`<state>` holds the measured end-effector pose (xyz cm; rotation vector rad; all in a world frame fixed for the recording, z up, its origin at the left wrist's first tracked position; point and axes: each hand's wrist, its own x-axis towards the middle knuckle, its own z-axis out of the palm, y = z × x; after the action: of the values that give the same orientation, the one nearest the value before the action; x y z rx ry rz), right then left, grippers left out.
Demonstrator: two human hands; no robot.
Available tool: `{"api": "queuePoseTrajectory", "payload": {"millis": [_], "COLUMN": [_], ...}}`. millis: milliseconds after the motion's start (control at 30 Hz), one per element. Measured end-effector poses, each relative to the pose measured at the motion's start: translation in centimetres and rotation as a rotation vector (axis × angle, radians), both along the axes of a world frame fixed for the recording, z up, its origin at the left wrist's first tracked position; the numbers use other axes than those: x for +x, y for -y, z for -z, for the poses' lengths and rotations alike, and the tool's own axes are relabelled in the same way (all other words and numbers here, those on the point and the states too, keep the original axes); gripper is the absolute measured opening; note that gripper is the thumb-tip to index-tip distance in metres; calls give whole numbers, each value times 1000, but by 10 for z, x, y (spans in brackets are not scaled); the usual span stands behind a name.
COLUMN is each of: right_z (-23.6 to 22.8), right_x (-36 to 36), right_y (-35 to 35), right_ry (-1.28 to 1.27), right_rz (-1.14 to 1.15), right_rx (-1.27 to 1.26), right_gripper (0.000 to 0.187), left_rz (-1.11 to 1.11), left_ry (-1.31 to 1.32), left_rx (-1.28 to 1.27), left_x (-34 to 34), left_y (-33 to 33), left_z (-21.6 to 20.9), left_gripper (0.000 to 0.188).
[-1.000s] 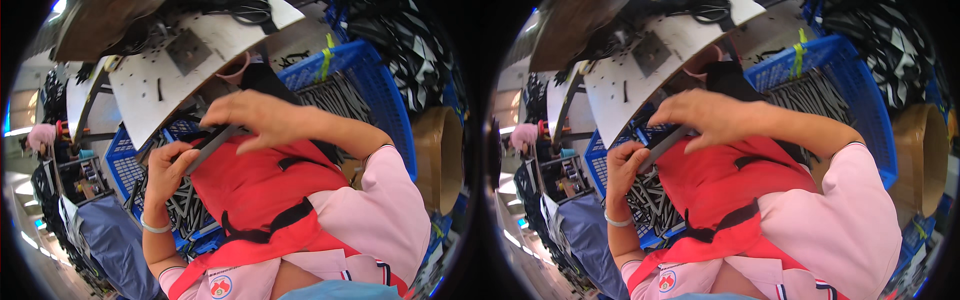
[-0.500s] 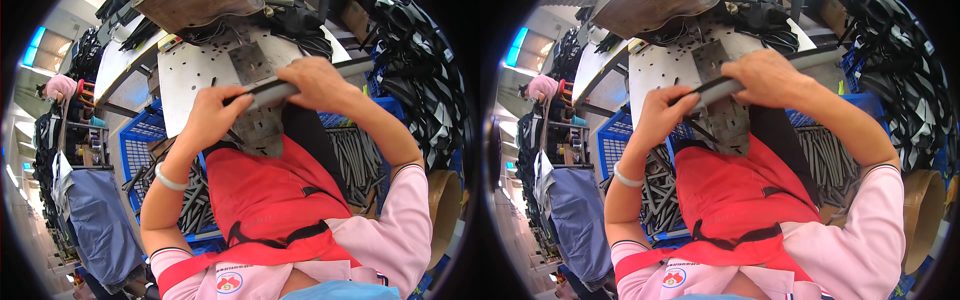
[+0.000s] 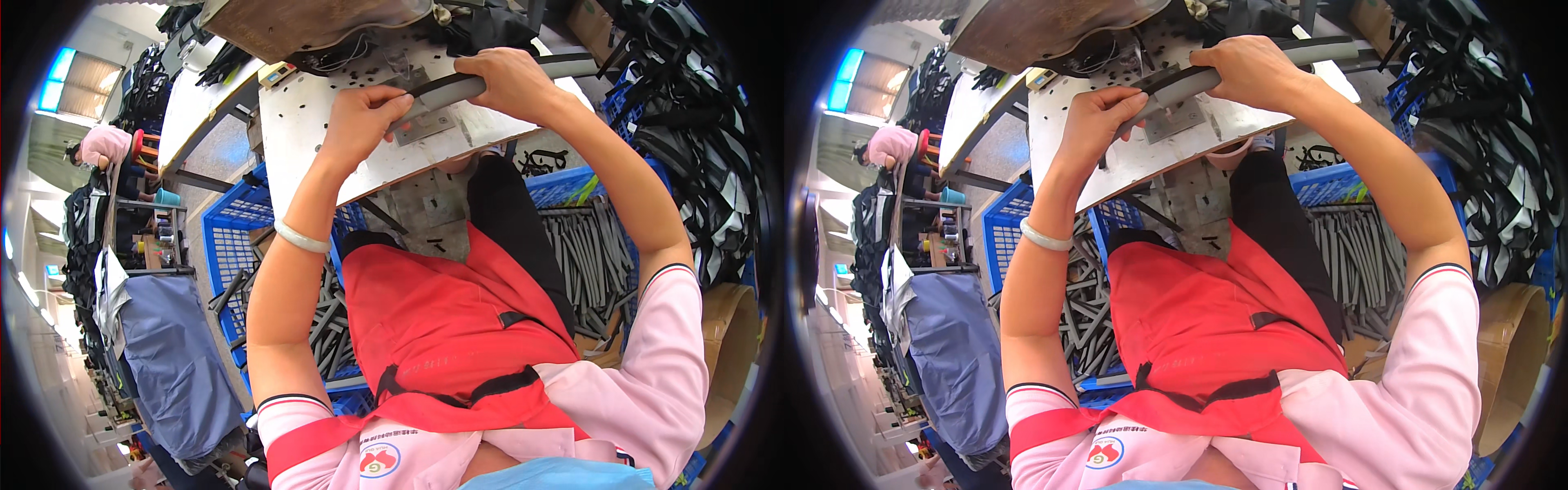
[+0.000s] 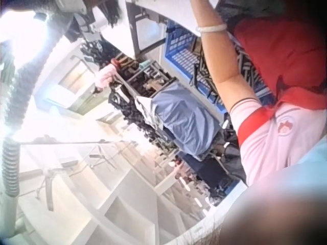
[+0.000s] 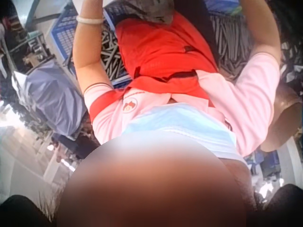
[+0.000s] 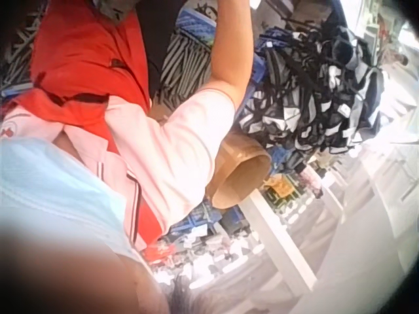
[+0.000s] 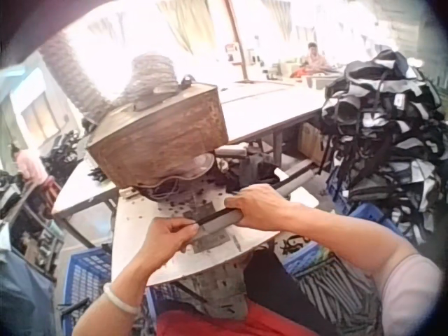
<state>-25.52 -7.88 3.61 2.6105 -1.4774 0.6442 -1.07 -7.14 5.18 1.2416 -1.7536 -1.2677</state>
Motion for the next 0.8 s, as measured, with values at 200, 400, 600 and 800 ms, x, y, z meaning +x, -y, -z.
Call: {"api": "queuePoseTrajectory", "payload": {"millis": [200,400,600,800], "right_z": [-2,-7,-9,6], "right_x": [5,7,-2,78], "right_y": [6,15,34,-97], "right_ry": [-15,20,145,-167], "right_rz": [-5,40,174,-398], "right_rx": [-22,55,3,-47], "right_gripper": [37,45,51,19], "left_rz": [-14,15,-181,37], "left_ry": [4,-24,-136,344], "left_rx": [-8,-10,-72,-411], "left_x": [5,6,12,14], "left_y": [8,18,38,-7], "left_z": [3,-1,14,21], "left_gripper": [26,24,25,28]}}
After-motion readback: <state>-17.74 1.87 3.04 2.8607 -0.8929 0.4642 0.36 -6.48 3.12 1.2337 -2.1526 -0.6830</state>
